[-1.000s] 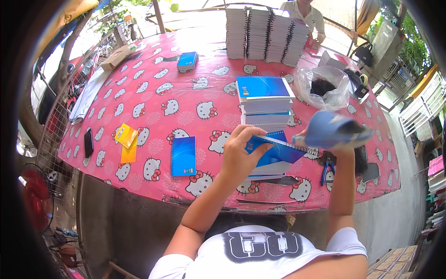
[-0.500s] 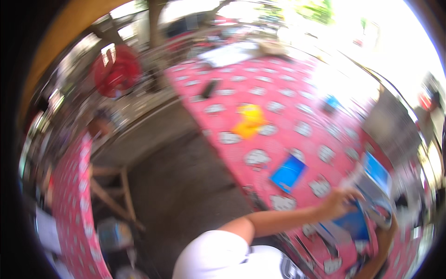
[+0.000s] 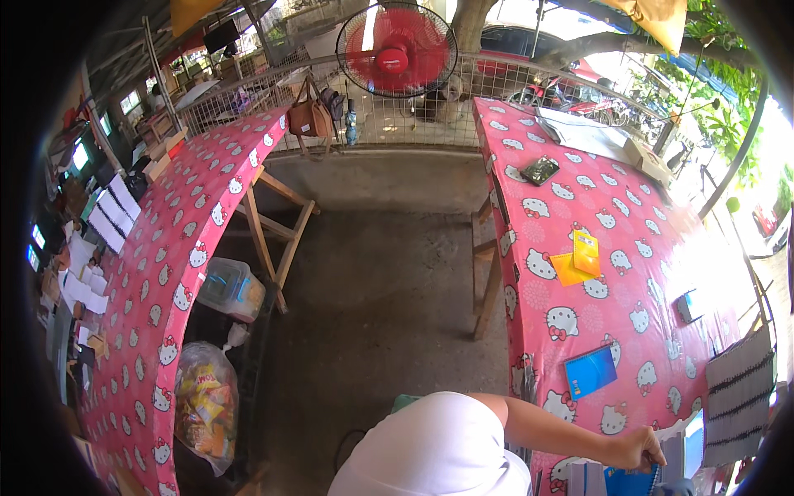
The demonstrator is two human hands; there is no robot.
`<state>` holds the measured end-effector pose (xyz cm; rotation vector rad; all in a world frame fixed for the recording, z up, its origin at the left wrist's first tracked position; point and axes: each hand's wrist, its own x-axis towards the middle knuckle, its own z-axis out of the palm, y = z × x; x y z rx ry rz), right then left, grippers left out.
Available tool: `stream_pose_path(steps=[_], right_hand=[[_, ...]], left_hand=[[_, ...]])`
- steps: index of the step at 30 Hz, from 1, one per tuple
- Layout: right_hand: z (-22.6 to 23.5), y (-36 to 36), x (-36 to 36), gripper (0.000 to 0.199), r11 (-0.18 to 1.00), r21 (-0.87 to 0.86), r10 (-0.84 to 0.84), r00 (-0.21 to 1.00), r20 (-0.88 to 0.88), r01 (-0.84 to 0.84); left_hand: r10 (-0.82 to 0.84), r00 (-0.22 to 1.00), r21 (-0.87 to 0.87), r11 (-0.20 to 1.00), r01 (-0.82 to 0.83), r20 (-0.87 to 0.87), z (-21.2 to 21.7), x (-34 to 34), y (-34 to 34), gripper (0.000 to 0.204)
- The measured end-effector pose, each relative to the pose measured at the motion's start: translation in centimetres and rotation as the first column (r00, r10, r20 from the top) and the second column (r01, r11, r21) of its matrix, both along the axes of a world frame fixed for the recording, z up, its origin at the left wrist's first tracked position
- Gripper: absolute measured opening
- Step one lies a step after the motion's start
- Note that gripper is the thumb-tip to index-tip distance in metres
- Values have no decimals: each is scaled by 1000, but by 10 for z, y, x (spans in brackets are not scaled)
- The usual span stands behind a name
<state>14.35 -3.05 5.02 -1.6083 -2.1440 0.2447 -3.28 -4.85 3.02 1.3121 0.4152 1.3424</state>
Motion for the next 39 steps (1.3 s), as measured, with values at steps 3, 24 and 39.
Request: stream_pose_path(steps=[3, 24, 39], right_hand=[[-6, -4, 6, 52, 999, 16, -29, 999, 15, 28], [-151, -246, 155, 56, 792, 320, -611, 686, 396, 520], [-73, -248, 88, 37, 664, -37, -746, 657, -111, 747]], left_hand=[[-83, 997, -109, 991, 83, 2, 10, -7, -4, 32], [309, 945, 707, 692, -145, -109, -4, -24, -62, 10], [347, 919, 533, 822, -203, -185, -1, -16, -69, 26]])
